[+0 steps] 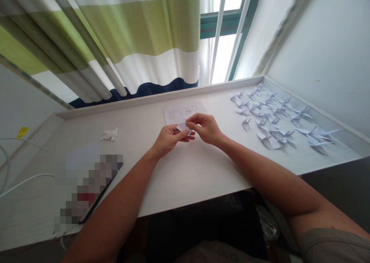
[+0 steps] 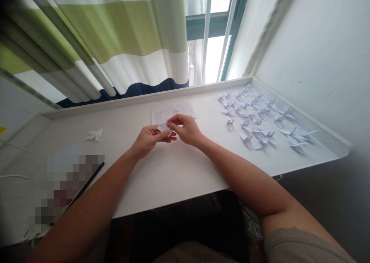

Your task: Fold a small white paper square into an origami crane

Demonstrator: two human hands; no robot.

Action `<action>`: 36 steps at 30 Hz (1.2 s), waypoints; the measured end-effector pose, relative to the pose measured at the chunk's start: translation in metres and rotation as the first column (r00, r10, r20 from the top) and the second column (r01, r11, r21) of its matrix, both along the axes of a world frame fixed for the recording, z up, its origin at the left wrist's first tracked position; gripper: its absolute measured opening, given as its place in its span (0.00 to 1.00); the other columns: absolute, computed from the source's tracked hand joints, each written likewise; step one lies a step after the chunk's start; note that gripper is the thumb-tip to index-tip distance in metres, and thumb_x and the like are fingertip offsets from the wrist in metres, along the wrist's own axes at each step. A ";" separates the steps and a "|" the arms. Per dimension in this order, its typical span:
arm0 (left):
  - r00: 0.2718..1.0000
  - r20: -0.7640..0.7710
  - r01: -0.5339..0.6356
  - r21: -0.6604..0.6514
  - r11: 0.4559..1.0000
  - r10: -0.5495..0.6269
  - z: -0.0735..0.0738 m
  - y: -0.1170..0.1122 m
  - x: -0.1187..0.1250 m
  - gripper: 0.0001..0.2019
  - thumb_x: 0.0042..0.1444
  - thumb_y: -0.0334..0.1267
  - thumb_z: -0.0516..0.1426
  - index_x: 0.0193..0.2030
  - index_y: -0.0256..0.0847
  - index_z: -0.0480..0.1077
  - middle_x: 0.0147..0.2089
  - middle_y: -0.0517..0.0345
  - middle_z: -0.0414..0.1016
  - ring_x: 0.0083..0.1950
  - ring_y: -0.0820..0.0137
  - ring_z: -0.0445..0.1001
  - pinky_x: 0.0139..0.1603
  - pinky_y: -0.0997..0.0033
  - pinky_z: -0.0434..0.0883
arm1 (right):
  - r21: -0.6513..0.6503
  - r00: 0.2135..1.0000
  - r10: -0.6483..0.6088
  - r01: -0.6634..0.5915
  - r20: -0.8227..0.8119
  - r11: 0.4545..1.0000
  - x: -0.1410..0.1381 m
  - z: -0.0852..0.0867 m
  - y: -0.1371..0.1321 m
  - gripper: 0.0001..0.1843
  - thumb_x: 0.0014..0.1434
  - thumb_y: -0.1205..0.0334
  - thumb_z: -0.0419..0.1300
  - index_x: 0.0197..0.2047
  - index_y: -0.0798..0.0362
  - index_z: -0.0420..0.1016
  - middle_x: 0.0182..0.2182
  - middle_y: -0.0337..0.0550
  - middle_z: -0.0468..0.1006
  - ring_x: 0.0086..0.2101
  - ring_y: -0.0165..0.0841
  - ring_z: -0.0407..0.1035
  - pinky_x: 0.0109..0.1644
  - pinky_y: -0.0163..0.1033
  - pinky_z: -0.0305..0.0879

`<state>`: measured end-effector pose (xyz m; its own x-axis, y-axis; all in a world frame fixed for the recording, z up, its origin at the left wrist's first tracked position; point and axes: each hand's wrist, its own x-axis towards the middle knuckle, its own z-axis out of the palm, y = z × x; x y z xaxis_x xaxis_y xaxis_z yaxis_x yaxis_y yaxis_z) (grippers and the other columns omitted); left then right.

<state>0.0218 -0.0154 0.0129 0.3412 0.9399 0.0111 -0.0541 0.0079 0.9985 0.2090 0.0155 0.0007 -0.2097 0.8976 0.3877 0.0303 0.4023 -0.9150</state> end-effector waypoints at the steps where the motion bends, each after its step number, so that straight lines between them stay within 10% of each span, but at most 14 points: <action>1: 1.000 0.004 -0.002 0.000 1.000 0.002 0.000 0.000 0.000 0.24 0.53 0.51 0.75 0.49 0.35 0.83 0.41 0.45 0.88 0.46 0.55 0.88 0.51 0.55 0.83 | 0.004 1.000 -0.003 0.003 0.000 1.000 0.000 0.000 0.000 0.10 0.58 0.53 0.71 0.35 0.50 0.82 0.33 0.43 0.85 0.35 0.37 0.78 0.45 0.47 0.78; 23: 1.000 0.015 -0.024 -0.034 0.999 0.025 0.000 -0.001 0.002 0.21 0.52 0.49 0.75 0.44 0.34 0.83 0.42 0.45 0.88 0.42 0.59 0.88 0.50 0.58 0.82 | 0.026 0.995 -0.090 0.091 -0.041 0.995 -0.003 -0.004 0.001 0.09 0.57 0.55 0.70 0.36 0.52 0.83 0.34 0.43 0.86 0.36 0.37 0.79 0.45 0.46 0.75; 36: 0.998 0.049 -0.039 -0.090 0.995 0.043 -0.003 0.003 -0.002 0.21 0.51 0.49 0.75 0.43 0.33 0.83 0.40 0.44 0.88 0.42 0.57 0.88 0.52 0.55 0.82 | -0.086 0.987 0.068 -0.081 -0.143 0.993 -0.001 -0.008 0.005 0.19 0.63 0.47 0.68 0.49 0.51 0.78 0.31 0.39 0.80 0.34 0.34 0.73 0.44 0.44 0.72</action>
<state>0.0197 -0.0128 0.0096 0.3033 0.9512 -0.0571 -0.1066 0.0934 0.9899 0.2081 0.0205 -0.0073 -0.2268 0.9144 0.3355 -0.1272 0.3137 -0.9410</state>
